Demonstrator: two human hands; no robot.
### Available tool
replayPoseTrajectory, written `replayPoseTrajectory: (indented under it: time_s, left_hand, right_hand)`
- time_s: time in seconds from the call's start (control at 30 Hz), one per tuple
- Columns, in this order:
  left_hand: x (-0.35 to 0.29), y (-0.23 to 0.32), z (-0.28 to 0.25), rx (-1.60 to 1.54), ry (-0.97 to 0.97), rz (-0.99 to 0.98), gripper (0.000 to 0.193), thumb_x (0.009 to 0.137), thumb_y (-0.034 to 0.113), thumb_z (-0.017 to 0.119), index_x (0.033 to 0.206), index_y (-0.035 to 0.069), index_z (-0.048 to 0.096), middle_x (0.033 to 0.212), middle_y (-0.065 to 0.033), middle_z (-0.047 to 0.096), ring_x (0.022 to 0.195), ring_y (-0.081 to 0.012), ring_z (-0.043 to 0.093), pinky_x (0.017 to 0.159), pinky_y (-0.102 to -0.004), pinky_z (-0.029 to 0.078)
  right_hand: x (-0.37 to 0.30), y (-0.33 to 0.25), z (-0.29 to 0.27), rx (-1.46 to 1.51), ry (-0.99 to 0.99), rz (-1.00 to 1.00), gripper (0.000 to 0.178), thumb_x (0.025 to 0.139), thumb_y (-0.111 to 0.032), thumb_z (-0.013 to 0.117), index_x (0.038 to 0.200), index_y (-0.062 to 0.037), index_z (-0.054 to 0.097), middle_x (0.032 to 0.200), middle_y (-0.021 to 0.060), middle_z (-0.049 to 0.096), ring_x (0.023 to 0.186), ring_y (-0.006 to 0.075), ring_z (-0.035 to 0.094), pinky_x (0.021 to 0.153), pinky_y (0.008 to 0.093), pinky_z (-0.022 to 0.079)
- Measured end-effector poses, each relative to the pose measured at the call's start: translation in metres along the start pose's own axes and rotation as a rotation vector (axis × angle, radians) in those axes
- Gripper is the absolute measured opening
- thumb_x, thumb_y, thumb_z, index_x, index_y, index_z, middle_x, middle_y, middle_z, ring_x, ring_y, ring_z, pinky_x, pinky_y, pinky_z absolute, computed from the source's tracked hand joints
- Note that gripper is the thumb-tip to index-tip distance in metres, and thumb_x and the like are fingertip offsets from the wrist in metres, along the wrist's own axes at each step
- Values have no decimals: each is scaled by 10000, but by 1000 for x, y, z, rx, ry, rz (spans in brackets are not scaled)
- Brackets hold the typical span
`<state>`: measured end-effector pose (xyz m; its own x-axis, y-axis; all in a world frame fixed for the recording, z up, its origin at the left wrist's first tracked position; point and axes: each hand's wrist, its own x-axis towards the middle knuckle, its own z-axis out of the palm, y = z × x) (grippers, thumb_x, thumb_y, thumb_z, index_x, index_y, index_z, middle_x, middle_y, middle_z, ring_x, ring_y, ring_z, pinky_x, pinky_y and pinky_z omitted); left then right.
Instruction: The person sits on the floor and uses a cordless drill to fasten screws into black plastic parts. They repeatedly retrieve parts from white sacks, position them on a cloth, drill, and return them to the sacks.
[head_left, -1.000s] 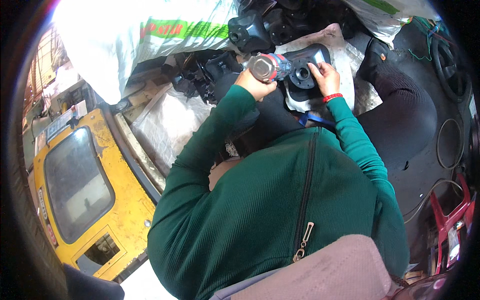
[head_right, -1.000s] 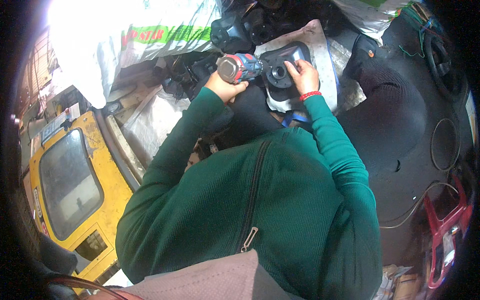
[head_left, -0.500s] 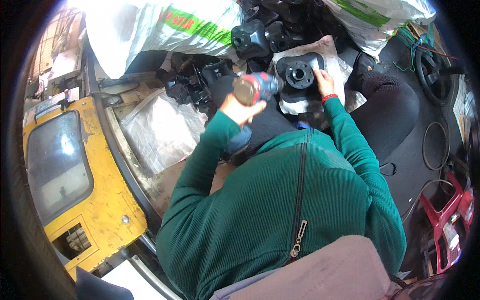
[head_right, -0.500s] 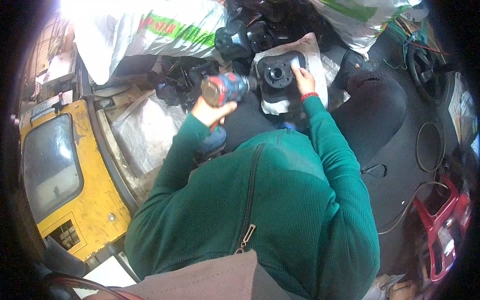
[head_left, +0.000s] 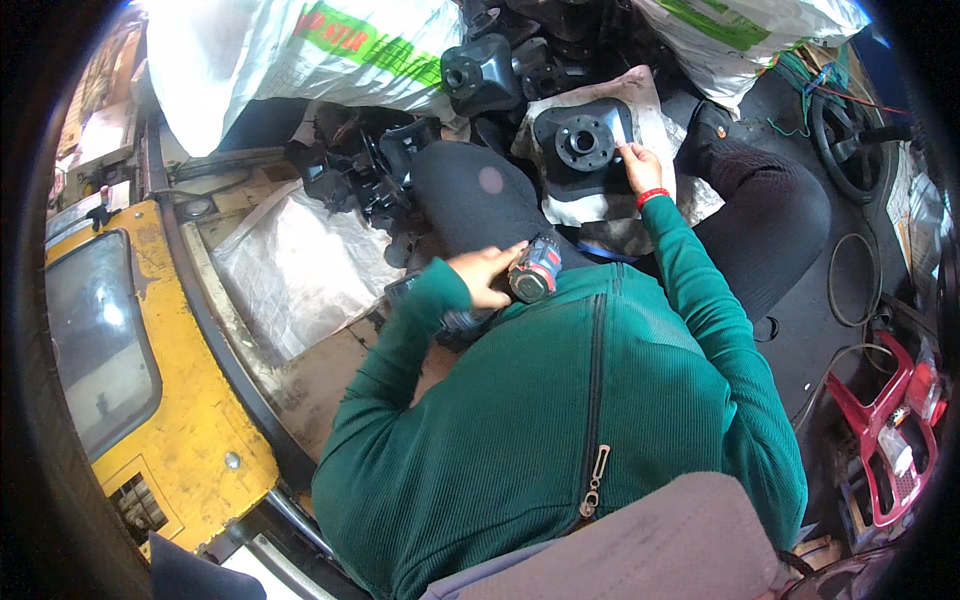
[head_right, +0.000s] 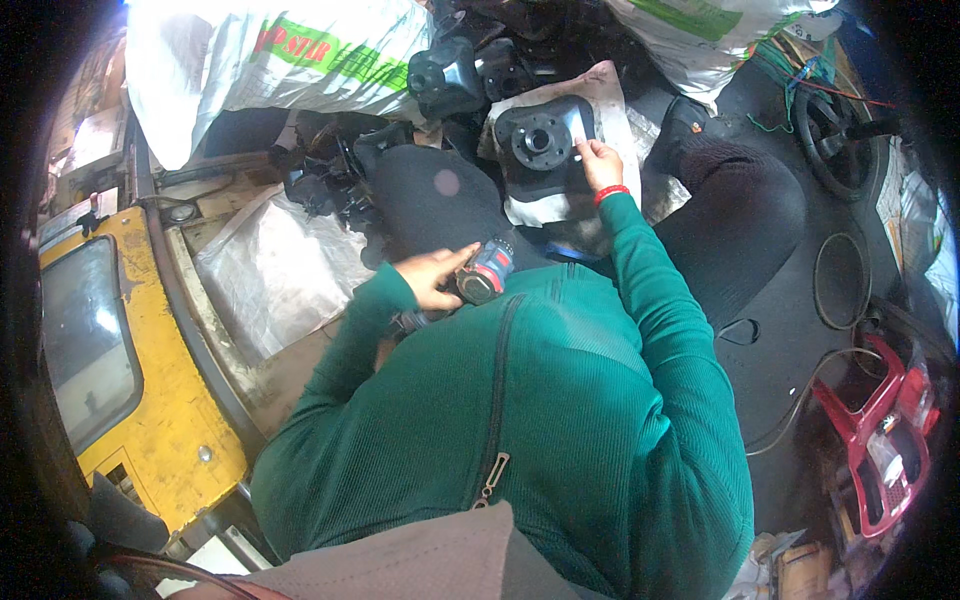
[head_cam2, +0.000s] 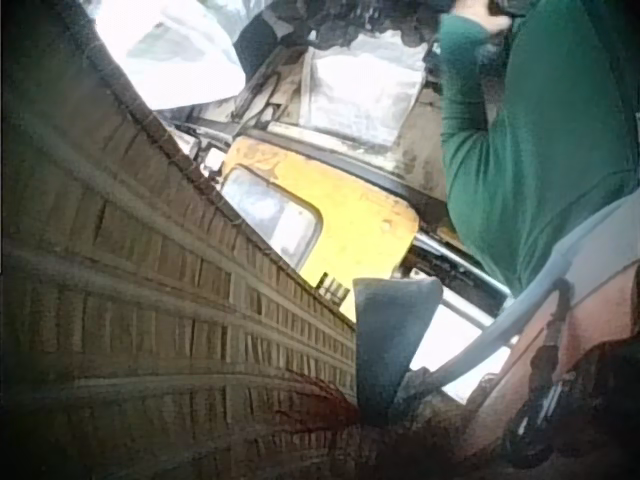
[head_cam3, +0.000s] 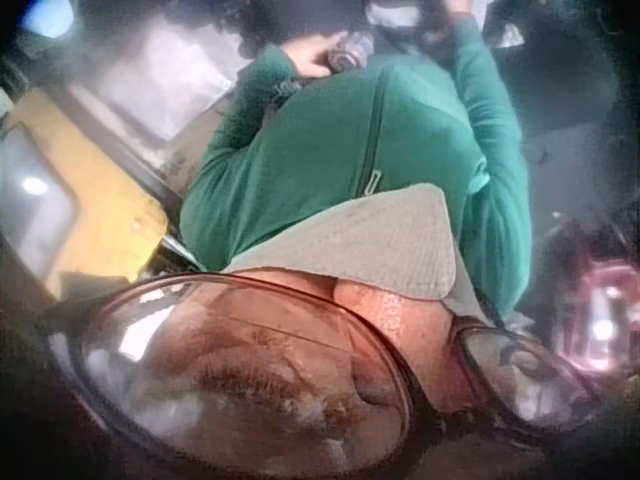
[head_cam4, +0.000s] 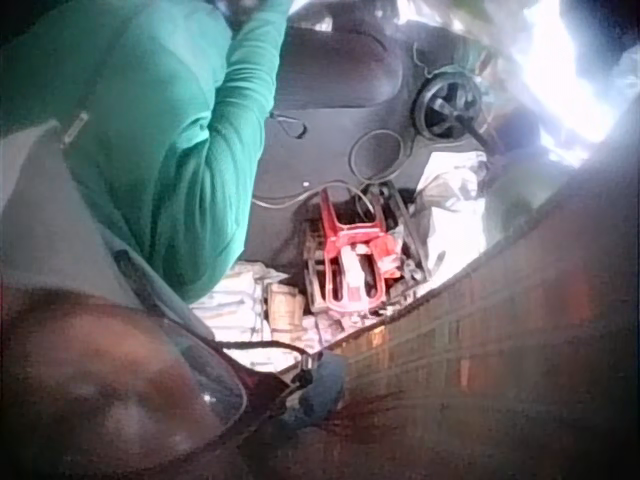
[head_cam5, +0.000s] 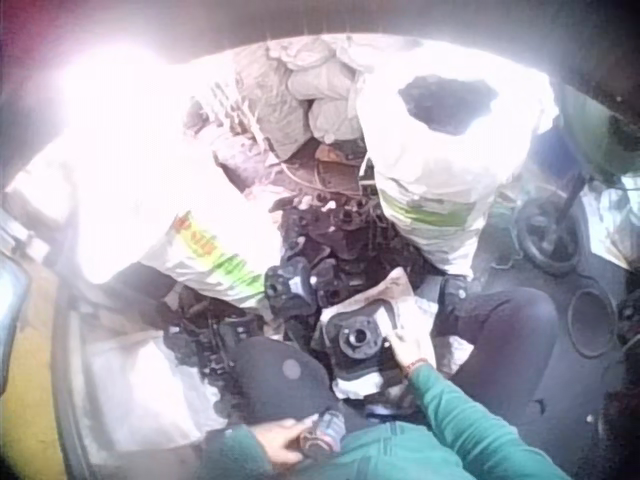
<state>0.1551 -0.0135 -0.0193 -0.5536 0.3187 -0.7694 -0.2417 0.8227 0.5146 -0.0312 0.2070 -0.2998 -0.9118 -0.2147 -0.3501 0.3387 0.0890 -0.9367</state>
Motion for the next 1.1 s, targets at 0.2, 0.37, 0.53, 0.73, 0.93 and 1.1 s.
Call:
replayPoseTrajectory:
  time_s: [0.2,0.37,0.53,0.73,0.93,1.1]
  left_hand:
    - [112,1,-85,294,831,377,1008,623,450,769,1403,69,256,1310,-222,409,1215,-375,393,1015,-405,333]
    - [213,8,-56,354,713,212,1054,490,424,820,1381,309,269,1384,-150,292,1228,-418,332,922,-574,396]
    - [223,-5,-50,334,772,323,883,518,320,794,1300,307,383,1276,-125,365,1147,-384,387,888,-503,454]
    - [228,-15,-56,358,723,401,847,510,313,790,1270,309,415,1266,-117,367,1156,-374,384,849,-508,476]
    - [227,-11,-51,336,777,348,837,493,316,788,1255,300,439,1259,-120,368,1138,-380,393,838,-509,482]
    - [225,-8,-51,322,767,319,850,488,317,788,1260,307,434,1262,-127,366,1149,-387,386,841,-511,479]
  right_hand:
    - [-13,-24,10,-176,28,-16,213,817,-245,630,794,-34,639,600,7,561,573,71,488,569,256,414]
    - [-11,-25,6,-326,64,-33,192,799,-248,640,832,-59,660,629,47,599,587,96,536,587,273,445]
    - [-11,-19,1,-353,66,-35,203,789,-262,648,847,-68,670,653,70,620,600,116,567,598,284,457]
    - [-12,-21,3,-353,52,-30,208,811,-239,633,870,-43,668,698,64,645,636,107,577,629,277,462]
    - [-15,-29,3,-359,49,-4,210,812,-240,634,869,-41,668,688,52,632,641,93,561,634,265,455]
    - [-11,-25,3,-358,45,-19,204,814,-240,631,858,-44,671,663,34,623,616,93,552,618,265,453]
